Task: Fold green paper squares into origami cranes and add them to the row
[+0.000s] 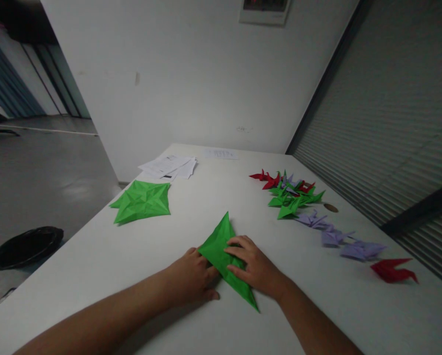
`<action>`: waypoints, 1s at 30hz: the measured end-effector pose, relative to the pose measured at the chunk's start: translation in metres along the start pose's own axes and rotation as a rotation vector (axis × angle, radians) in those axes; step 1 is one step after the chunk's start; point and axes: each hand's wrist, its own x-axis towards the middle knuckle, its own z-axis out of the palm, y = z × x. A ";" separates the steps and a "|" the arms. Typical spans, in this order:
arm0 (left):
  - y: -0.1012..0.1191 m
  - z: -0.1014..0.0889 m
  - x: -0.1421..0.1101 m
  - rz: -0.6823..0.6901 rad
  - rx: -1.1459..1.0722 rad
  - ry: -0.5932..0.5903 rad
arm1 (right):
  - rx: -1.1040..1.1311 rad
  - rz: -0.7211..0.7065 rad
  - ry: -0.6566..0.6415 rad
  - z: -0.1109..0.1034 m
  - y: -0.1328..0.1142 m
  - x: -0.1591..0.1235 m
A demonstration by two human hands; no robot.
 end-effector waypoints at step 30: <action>-0.020 -0.005 0.001 0.099 -0.040 0.083 | -0.114 0.103 -0.200 -0.014 0.012 -0.015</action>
